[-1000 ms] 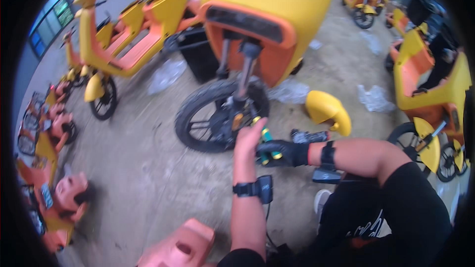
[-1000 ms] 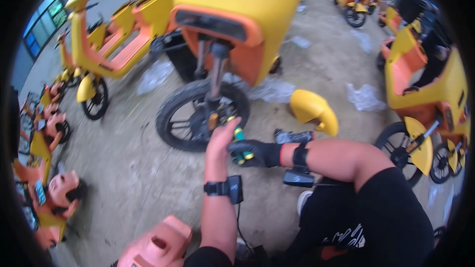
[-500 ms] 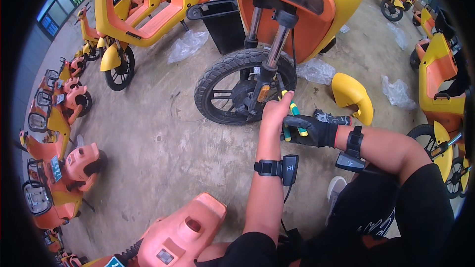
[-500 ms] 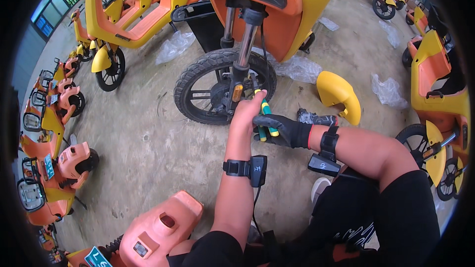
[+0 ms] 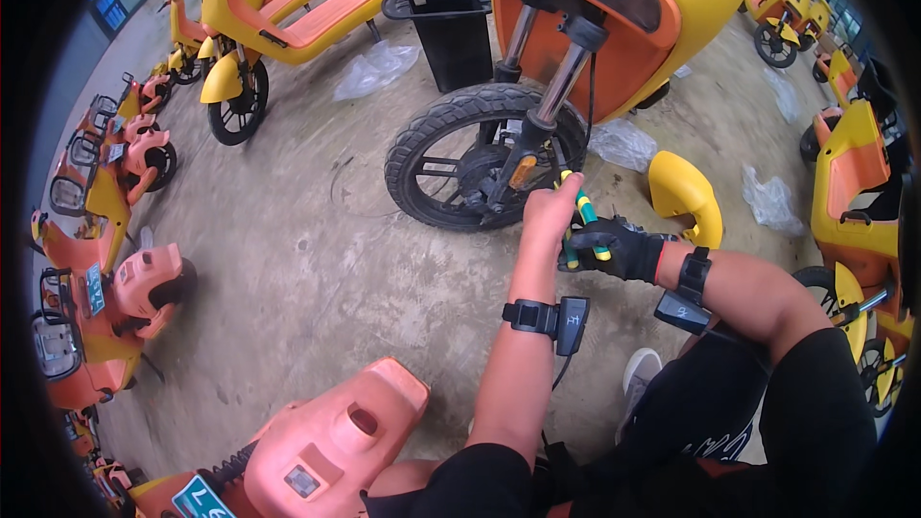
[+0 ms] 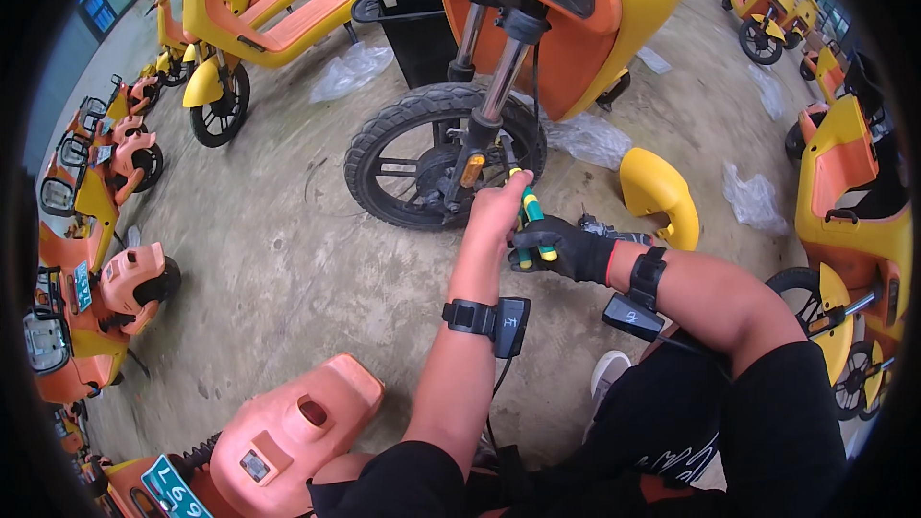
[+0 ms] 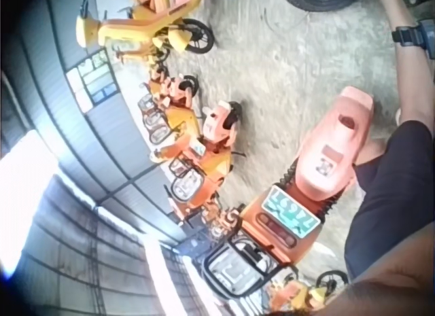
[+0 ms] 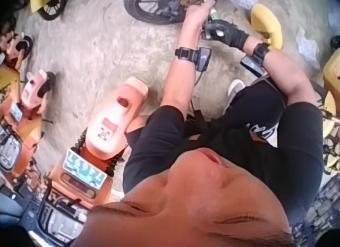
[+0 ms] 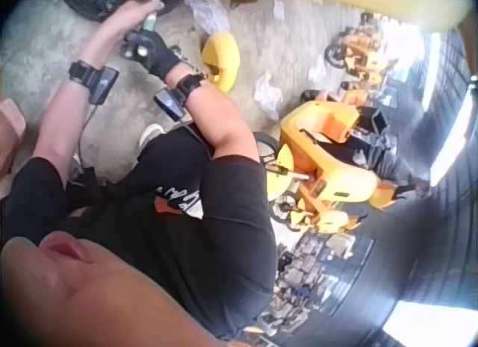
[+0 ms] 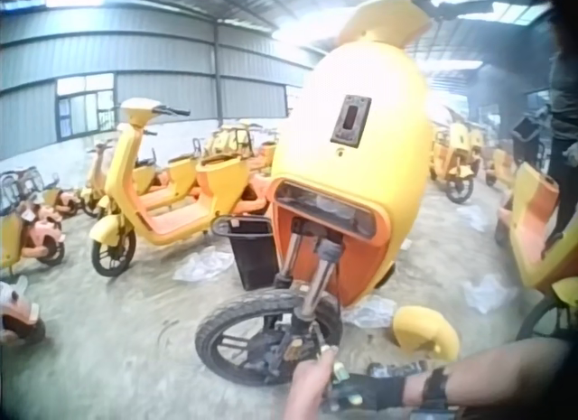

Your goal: The person works on the front wheel assembly of a yellow scooter using pliers and a power drill, manipulating a cable and a small component near the brake or axle.

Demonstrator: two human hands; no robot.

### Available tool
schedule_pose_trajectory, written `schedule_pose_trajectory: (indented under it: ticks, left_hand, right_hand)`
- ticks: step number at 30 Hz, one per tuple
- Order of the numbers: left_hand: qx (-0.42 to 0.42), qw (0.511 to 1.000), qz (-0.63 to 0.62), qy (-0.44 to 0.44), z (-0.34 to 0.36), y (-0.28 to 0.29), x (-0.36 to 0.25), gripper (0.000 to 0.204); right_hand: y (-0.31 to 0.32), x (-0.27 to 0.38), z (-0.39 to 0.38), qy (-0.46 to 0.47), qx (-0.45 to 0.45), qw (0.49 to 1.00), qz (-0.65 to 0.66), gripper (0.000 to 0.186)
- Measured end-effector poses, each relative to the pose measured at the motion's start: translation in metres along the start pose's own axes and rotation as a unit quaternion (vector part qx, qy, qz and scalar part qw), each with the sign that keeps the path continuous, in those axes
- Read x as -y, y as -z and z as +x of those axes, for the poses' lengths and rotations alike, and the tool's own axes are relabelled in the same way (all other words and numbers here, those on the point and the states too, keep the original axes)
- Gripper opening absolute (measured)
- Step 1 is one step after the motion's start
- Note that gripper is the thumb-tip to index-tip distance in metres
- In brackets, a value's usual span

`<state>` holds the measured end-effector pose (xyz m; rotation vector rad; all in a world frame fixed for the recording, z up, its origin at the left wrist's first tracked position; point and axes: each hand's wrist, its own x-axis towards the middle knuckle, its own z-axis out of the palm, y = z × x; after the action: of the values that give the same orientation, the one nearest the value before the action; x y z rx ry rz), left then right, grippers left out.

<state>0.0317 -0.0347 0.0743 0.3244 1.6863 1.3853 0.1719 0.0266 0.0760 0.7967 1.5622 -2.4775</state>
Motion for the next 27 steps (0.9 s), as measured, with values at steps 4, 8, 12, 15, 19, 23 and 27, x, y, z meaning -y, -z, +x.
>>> schedule_pose_trajectory:
  ticks: [4,8,12,15,19,23,27]
  left_hand:
    - [0.002,1.000,-0.030,-0.001,-0.005,-0.002,0.002,0.055]
    - [-0.008,0.996,-0.079,-0.032,0.001,-0.009,0.013,0.048]
    - [0.006,0.989,-0.147,-0.024,-0.001,-0.017,0.015,0.046]
    - [0.034,0.982,-0.184,-0.018,-0.001,-0.016,0.015,0.045]
    - [0.022,0.977,-0.212,-0.034,0.002,-0.019,0.018,0.043]
    - [0.111,0.980,-0.160,0.045,-0.022,-0.004,-0.002,0.043]
    - [0.163,0.983,-0.081,0.004,-0.020,0.002,-0.001,0.045]
  right_hand:
    - [0.002,0.003,-0.004,-0.021,-0.014,1.000,0.003,0.031]
    - [0.006,0.006,-0.004,-0.033,-0.023,0.999,0.014,0.032]
    - [0.002,0.021,-0.015,-0.028,-0.062,0.997,-0.033,0.032]
    - [0.001,0.030,-0.015,-0.025,-0.047,0.995,-0.081,0.027]
    - [0.011,0.024,-0.010,-0.032,-0.056,0.995,-0.073,0.029]
    - [0.032,0.014,-0.016,0.124,0.047,0.957,-0.256,0.026]
    - [0.019,0.020,-0.011,0.073,0.066,0.973,-0.207,0.023]
